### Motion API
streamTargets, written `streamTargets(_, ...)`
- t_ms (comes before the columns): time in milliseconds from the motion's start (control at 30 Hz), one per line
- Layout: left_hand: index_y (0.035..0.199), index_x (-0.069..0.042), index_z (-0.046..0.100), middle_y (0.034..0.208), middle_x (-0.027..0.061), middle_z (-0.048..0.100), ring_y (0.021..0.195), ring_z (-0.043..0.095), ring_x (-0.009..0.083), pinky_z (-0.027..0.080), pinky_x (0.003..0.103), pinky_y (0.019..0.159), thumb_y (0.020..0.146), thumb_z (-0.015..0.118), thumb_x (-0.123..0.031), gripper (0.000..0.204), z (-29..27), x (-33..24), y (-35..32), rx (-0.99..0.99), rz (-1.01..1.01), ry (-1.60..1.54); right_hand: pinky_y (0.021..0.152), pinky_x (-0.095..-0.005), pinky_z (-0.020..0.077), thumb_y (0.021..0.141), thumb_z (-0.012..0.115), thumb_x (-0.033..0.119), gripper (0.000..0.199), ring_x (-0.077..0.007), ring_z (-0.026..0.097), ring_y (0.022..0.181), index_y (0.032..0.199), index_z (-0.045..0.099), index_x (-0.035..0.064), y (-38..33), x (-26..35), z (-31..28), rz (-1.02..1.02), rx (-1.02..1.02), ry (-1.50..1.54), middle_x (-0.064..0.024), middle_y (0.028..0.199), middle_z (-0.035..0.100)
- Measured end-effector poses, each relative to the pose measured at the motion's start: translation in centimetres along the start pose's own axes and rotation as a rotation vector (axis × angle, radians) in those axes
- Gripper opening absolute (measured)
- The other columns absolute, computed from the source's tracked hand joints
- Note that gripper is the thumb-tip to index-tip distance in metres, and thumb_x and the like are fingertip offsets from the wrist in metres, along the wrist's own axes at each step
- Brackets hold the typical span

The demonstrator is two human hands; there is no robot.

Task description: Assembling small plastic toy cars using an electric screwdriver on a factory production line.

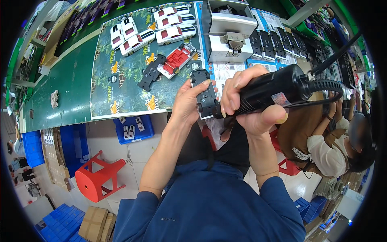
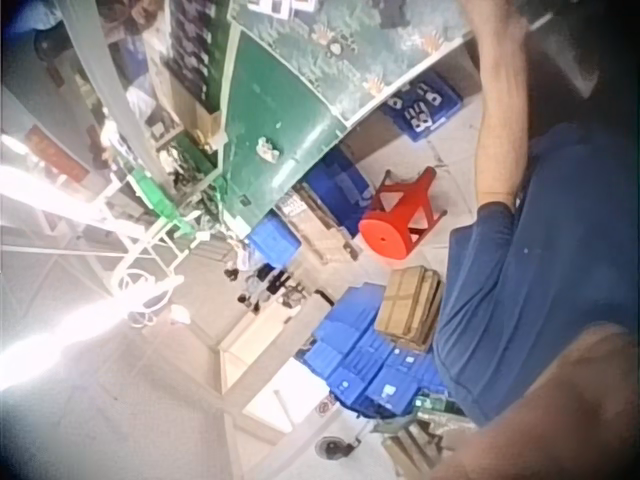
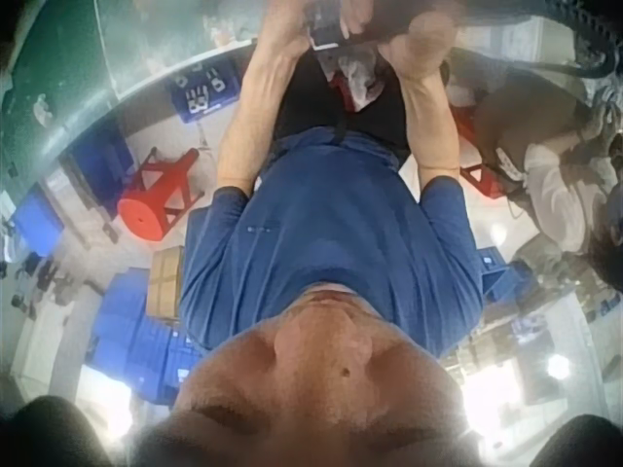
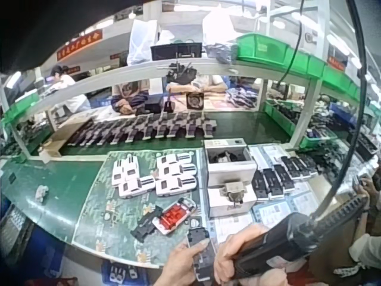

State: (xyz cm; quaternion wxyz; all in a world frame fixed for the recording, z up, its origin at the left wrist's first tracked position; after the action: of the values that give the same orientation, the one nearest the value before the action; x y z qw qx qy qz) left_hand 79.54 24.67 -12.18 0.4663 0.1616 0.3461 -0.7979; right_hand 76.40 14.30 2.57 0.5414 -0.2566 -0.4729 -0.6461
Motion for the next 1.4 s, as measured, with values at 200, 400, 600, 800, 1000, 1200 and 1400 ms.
streamTargets(200,0.111,0.004,0.057,0.106,0.016,0.066,0.095,0.067,0.026,0.057,0.04,0.082,0.092,0.06,-0.005,0.021,-0.3,1.3,0.3,0.007,-0.144,-0.079,0.045,-0.0261,0.0448,0.056,0.069,0.083,0.09,-0.0137,0.051,0.05,0.091,0.049,0.0024,0.5,-0.5,0.6,0.116,0.139,0.044,-0.0043,0.063,0.051)
streamTargets(400,0.114,0.007,0.057,0.114,0.0204,0.063,0.101,0.065,0.0296,0.054,0.045,0.09,0.098,0.053,-0.014,0.027,-0.5,3.4,0.8,0.048,-0.273,-0.139,0.044,-0.0251,0.0442,0.052,0.07,0.083,0.09,-0.0138,0.051,0.049,0.086,0.05,0.0015,0.2,0.2,1.1,0.023,0.332,0.223,-0.0046,0.063,0.052)
streamTargets(600,0.12,0.003,0.056,0.114,0.0206,0.063,0.105,0.064,0.0304,0.052,0.047,0.095,0.103,0.049,-0.026,0.034,0.0,4.1,0.4,0.067,-0.346,-0.203,0.047,-0.0263,0.0405,0.079,0.077,0.052,0.058,-0.0145,0.052,0.052,0.081,0.054,-0.0011,0.4,1.7,1.5,-0.011,0.489,0.328,-0.0057,0.06,0.055)
streamTargets(800,0.111,0.001,0.057,0.095,0.0101,0.065,0.085,0.067,0.0212,0.057,0.037,0.079,0.1,0.056,-0.018,0.023,1.3,4.2,-0.2,0.108,-0.41,-0.272,0.048,-0.0268,0.0452,0.067,0.081,0.062,0.072,-0.0155,0.055,0.052,0.085,0.056,-0.0034,0.6,1.6,1.7,-0.011,0.569,0.391,-0.0069,0.063,0.057)
streamTargets(1000,0.123,0.003,0.051,0.115,0.021,0.063,0.103,0.067,0.0312,0.055,0.047,0.089,0.103,0.046,-0.027,0.036,2.7,2.9,-1.1,0.226,-0.395,-0.221,0.045,-0.0245,0.0435,0.061,0.075,0.073,0.083,-0.014,0.053,0.052,0.091,0.055,-0.0019,0.7,1.0,0.6,0.099,0.431,0.303,-0.0037,0.064,0.054)
streamTargets(1200,0.128,0.007,0.048,0.12,0.0216,0.061,0.105,0.066,0.0312,0.056,0.047,0.09,0.102,0.047,-0.021,0.038,3.1,2.4,-1.0,0.309,-0.284,-0.194,0.048,-0.0292,0.0461,0.066,0.075,0.069,0.081,-0.0169,0.055,0.056,0.094,0.058,-0.0044,0.9,1.5,1.0,0.108,0.526,0.259,-0.0065,0.065,0.056)
streamTargets(1400,0.118,0.001,0.055,0.106,0.015,0.067,0.092,0.07,0.0251,0.06,0.041,0.079,0.094,0.059,-0.008,0.026,2.1,2.5,-1.2,0.1,-0.189,-0.007,0.048,-0.0258,0.0474,0.068,0.072,0.074,0.084,-0.0142,0.056,0.056,0.103,0.055,-0.0006,2.3,5.9,0.1,-0.241,0.589,0.451,-0.0042,0.068,0.056)
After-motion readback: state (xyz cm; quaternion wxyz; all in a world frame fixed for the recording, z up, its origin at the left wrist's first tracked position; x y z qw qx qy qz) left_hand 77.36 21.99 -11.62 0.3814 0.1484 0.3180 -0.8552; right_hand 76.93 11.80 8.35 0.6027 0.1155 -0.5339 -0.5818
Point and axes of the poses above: each hand's wrist, its own y-axis towards the middle knuckle, its own z-axis out of the palm, x = y × z, the point moved 8 cm from there along y, towards the middle knuckle
